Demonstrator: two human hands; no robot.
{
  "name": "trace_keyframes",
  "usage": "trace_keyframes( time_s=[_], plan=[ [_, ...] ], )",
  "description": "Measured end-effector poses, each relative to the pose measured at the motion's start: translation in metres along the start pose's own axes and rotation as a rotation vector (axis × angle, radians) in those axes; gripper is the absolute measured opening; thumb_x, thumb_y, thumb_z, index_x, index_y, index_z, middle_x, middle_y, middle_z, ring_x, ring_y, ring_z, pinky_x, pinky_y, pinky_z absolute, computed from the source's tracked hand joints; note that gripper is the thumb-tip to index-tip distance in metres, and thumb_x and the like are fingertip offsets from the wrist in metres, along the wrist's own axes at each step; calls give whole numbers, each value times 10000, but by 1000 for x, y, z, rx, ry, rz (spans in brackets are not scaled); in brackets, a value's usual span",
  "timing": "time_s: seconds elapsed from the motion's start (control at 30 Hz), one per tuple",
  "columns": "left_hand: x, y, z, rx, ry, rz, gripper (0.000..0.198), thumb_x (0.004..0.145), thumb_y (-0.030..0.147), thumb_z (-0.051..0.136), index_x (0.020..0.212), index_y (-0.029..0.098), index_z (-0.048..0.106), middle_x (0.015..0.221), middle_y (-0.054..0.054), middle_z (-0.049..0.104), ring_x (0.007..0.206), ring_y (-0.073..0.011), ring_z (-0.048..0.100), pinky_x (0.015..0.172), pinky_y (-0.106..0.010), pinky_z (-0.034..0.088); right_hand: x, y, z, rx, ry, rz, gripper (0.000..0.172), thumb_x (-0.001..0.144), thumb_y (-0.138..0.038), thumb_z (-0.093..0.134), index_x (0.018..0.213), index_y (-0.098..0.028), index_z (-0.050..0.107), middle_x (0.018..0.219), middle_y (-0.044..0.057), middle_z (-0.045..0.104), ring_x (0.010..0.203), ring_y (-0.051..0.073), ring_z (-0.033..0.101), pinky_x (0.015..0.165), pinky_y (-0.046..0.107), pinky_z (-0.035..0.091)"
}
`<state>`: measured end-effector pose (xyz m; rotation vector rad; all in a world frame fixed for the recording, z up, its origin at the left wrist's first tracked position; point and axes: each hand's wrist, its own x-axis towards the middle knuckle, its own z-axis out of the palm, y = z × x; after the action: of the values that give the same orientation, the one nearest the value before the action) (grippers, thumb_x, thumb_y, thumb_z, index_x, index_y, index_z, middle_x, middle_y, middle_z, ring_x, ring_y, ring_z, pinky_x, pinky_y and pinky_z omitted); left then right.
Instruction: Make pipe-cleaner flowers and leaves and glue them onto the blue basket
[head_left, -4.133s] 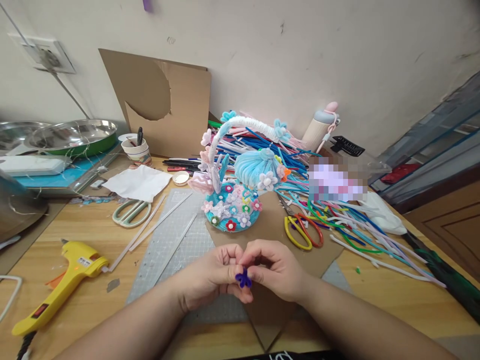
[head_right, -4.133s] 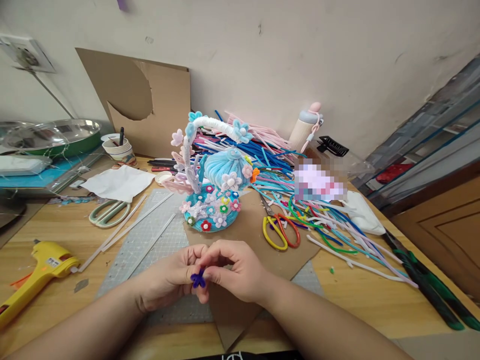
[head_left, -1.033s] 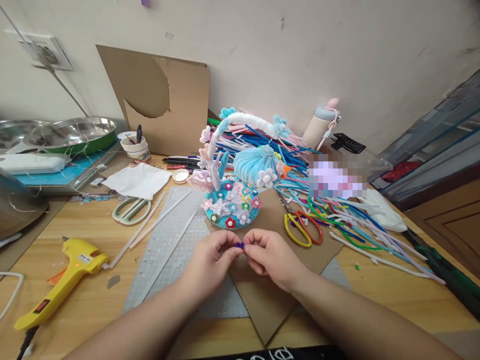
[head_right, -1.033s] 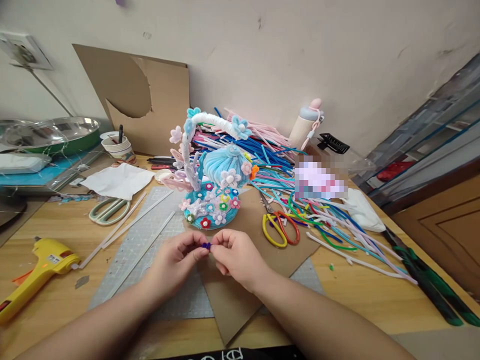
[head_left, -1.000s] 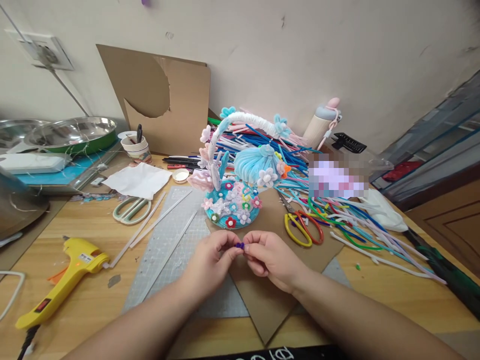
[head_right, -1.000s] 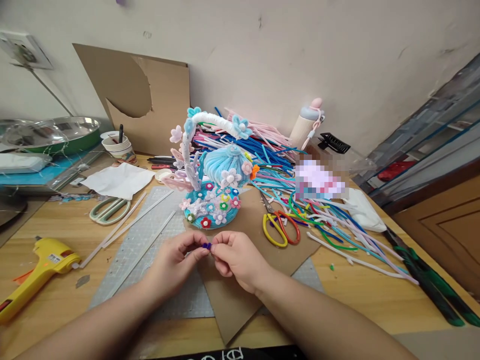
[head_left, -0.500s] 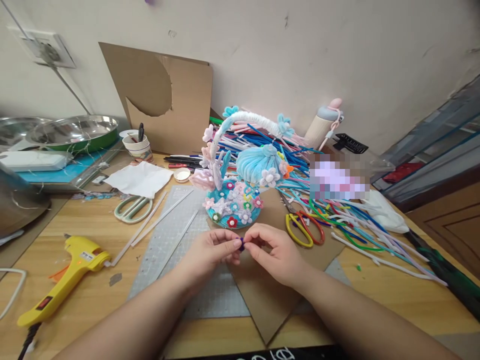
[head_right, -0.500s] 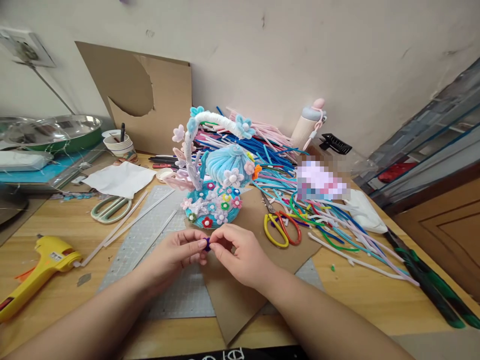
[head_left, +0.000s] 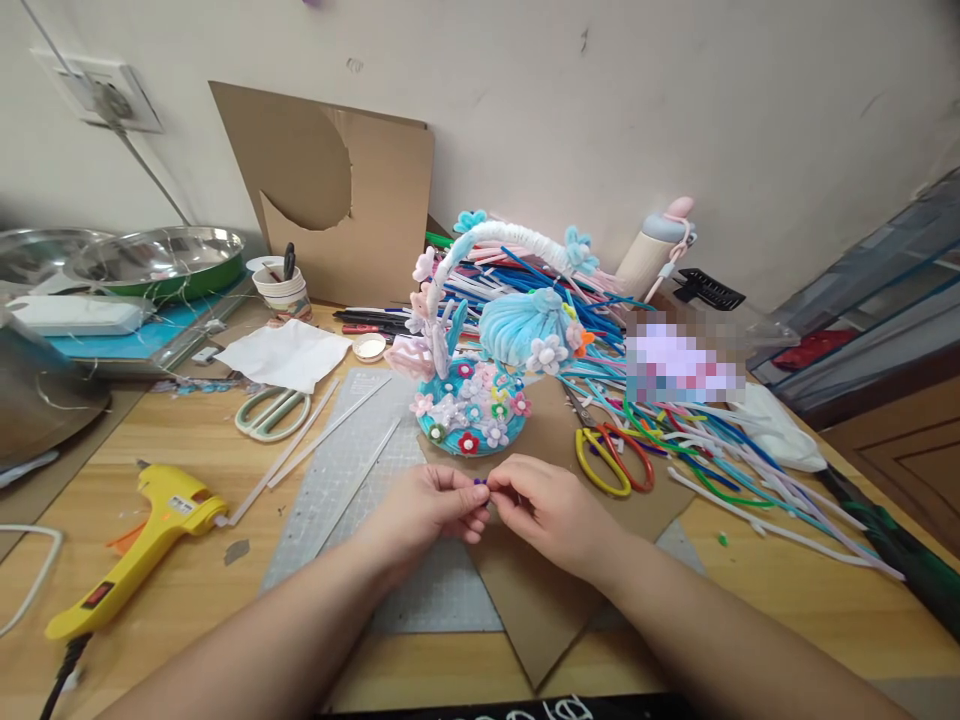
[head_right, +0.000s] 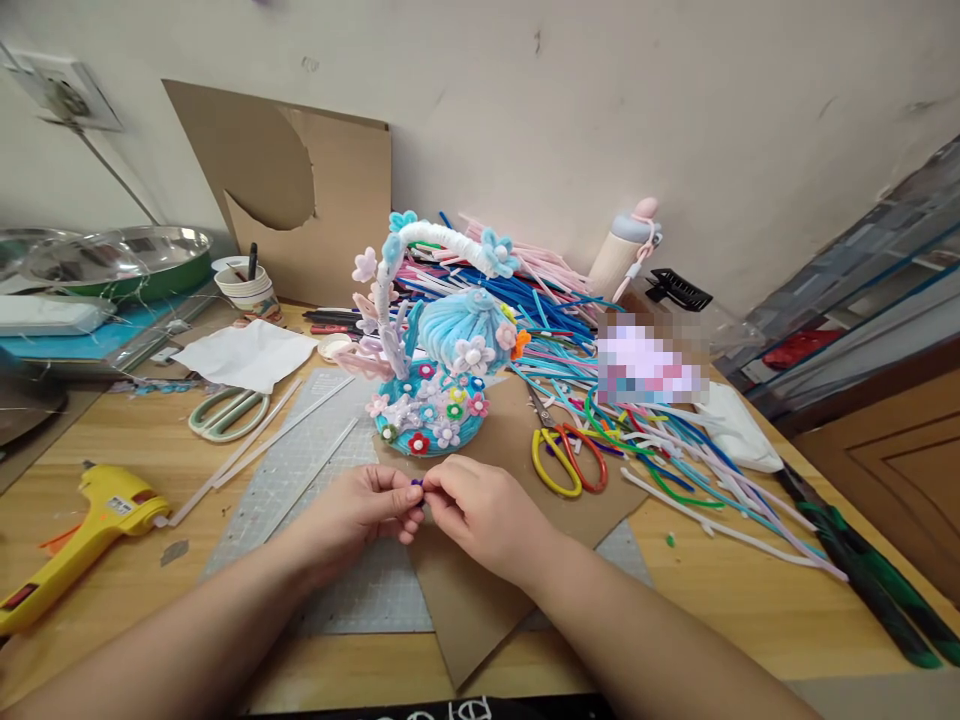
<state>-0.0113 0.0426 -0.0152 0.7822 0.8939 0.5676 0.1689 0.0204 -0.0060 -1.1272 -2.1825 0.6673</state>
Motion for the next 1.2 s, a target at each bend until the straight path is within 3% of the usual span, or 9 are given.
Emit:
trace_keyframes(
  time_s=[0.2,0.33,0.4,0.5,0.6,0.67,0.83,1.03,1.2],
  plan=[
    [2,-1,2,-8,22,110,276,584,297,813,717,119,651,691,-9,661,637,-110,606,703,-279,480,-2,1,4,-40,100,22,118,867,-165,461,788,-201,541,733,21,550,653,135,493,588,251,371],
    [2,0,5,71,74,204,223,598,277,791,657,127,637,591,7,631,562,-99,559,609,-244,443,-2,-3,9,81,177,115,105,835,-186,496,747,-201,552,705,18,547,633,133,495,567,249,375],
    [1,0,7,152,113,273,185,607,262,776,645,137,645,582,4,637,558,-109,555,585,-242,428,-2,-5,14,284,201,281,95,800,-213,533,707,-197,539,629,-4,526,549,115,470,503,235,353],
    [-2,1,8,355,190,413,104,642,235,738,657,154,674,656,-21,679,637,-150,593,638,-270,444,1,-6,21,774,116,585,104,757,-250,549,690,-189,497,477,-69,421,383,64,337,395,203,247],
    [-3,2,6,525,198,450,69,683,224,698,675,158,684,699,-37,692,683,-167,604,671,-283,443,3,-3,20,1027,19,704,134,748,-276,556,697,-180,477,454,-92,387,348,41,284,375,185,188],
    [-2,4,3,504,163,375,94,687,239,698,690,150,672,669,-28,675,634,-149,584,621,-268,429,4,-1,14,937,-7,652,159,777,-310,564,729,-177,491,476,-80,421,370,51,338,383,184,222],
    [0,9,-2,357,9,206,196,664,304,735,678,128,649,576,-3,630,535,-105,537,552,-234,398,3,-1,-3,537,35,335,90,821,-271,571,804,-183,568,702,-15,538,590,93,480,520,208,366],
    [-2,11,-2,107,-108,156,298,683,402,733,666,117,648,627,-23,654,569,-105,571,606,-247,443,1,-2,-2,569,-22,346,106,857,-283,531,817,-187,549,707,-16,551,556,89,496,519,211,401],
    [-1,9,-4,101,-142,108,327,670,415,747,677,104,645,614,-22,651,543,-99,562,576,-244,448,0,-1,1,320,31,203,67,822,-189,533,781,-179,586,696,-6,566,576,94,486,517,202,387]
  ],
)
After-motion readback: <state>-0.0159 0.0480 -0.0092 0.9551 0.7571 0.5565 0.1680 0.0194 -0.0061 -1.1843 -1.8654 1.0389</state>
